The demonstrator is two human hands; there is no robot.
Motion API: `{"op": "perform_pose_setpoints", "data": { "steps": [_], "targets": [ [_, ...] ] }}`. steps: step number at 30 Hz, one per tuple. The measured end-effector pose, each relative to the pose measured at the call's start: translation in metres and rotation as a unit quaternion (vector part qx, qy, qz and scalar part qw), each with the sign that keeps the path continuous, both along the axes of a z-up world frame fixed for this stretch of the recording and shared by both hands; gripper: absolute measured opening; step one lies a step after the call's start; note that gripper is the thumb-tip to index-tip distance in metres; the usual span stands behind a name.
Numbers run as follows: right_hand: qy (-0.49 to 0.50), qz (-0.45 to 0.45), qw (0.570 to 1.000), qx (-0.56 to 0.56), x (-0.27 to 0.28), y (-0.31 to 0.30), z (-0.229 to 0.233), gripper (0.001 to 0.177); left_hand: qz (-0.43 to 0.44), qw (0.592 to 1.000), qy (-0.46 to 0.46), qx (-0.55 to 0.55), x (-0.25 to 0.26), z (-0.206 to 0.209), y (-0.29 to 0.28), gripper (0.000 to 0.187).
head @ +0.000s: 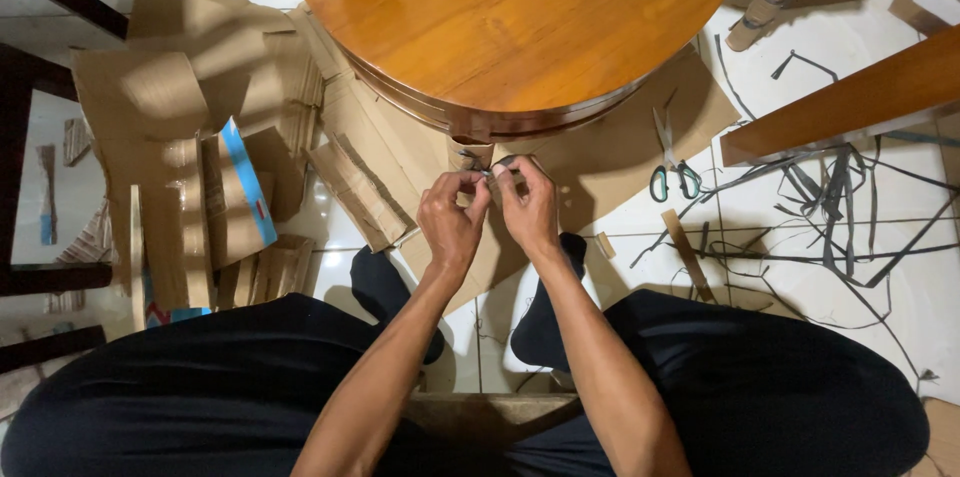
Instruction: Wrapping a wooden table leg with cardboard and securing it with zip ties
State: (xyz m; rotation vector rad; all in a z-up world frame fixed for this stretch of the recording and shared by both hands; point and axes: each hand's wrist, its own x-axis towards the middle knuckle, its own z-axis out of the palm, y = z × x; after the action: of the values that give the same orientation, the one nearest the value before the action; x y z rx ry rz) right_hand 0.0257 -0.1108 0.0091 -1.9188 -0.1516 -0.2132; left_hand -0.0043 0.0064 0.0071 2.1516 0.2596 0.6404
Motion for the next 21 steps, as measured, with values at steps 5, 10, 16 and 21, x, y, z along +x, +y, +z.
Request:
{"op": "perform_pose_setpoints", "data": {
  "steps": [5, 10, 16, 21],
  "targets": [
    [0.021, -0.065, 0.998, 0.016, 0.0, 0.005, -0.012, 0.003, 0.027, 1.0, 0.003, -0.014, -0.001, 0.0, -0.005, 0.004],
    [0.033, -0.114, 0.993, 0.029, -0.006, 0.009, -0.016, 0.006, 0.049, 0.997, 0.021, -0.048, -0.002, 0.005, -0.009, 0.005],
    [0.084, -0.124, 0.982, 0.117, -0.012, 0.011, -0.022, 0.007, 0.033, 0.989, 0.037, -0.142, -0.008, 0.004, -0.005, 0.007],
    [0.077, -0.125, 0.982, 0.116, -0.017, 0.012, -0.036, 0.008, 0.03, 0.934, 0.194, -0.297, 0.0, -0.025, 0.0, 0.009]
  ]
}}
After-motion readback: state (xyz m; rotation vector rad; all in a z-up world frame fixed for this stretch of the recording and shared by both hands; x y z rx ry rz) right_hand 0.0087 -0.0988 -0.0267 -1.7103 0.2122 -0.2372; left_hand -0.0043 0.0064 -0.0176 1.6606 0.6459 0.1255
